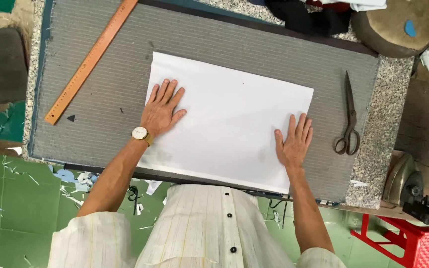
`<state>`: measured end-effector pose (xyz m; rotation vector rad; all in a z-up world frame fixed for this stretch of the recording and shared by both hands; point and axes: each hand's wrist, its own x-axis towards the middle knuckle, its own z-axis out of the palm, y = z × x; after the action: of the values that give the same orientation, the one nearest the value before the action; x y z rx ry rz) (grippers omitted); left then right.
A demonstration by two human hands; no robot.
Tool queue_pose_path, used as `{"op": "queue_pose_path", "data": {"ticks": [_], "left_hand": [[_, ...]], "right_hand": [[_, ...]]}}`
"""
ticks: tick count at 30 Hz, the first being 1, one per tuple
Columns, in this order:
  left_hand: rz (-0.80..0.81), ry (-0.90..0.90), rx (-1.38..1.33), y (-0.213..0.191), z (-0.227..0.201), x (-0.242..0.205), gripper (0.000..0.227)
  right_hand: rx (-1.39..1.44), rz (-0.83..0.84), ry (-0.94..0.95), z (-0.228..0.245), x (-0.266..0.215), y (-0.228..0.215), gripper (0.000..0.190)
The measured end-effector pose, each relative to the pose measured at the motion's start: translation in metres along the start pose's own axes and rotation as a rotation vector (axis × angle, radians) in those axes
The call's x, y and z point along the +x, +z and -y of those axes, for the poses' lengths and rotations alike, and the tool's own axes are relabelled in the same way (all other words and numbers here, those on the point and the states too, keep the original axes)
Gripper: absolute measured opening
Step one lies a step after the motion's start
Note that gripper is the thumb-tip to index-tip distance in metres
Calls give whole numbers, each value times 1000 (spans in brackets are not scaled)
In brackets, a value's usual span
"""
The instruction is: The person folds a large white sheet of paper in half, smooths the crease, and cuts along the fold using shears. They repeat the fold-and-cut process on the resulting piece, then roll the final strip and place it on a nearby stack of similar strips.
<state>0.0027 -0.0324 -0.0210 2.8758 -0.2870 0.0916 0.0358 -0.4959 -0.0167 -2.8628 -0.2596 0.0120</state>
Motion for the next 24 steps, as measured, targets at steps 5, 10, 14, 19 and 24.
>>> {"op": "queue_pose_path", "data": {"ticks": [5, 10, 14, 19, 24], "left_hand": [[50, -30, 6, 2, 0, 0, 74], [32, -29, 8, 1, 4, 0, 72], [-5, -14, 4, -7, 10, 21, 70], [7, 76, 1, 6, 8, 53, 70], [31, 135, 12, 2, 22, 72, 77]], "right_hand": [[6, -20, -10, 1, -2, 1, 71], [25, -35, 22, 0, 4, 0, 71], [10, -55, -14, 5, 27, -3, 70], [2, -28, 5, 18, 66, -8, 70], [-71, 118, 71, 13, 82, -2, 79]]}}
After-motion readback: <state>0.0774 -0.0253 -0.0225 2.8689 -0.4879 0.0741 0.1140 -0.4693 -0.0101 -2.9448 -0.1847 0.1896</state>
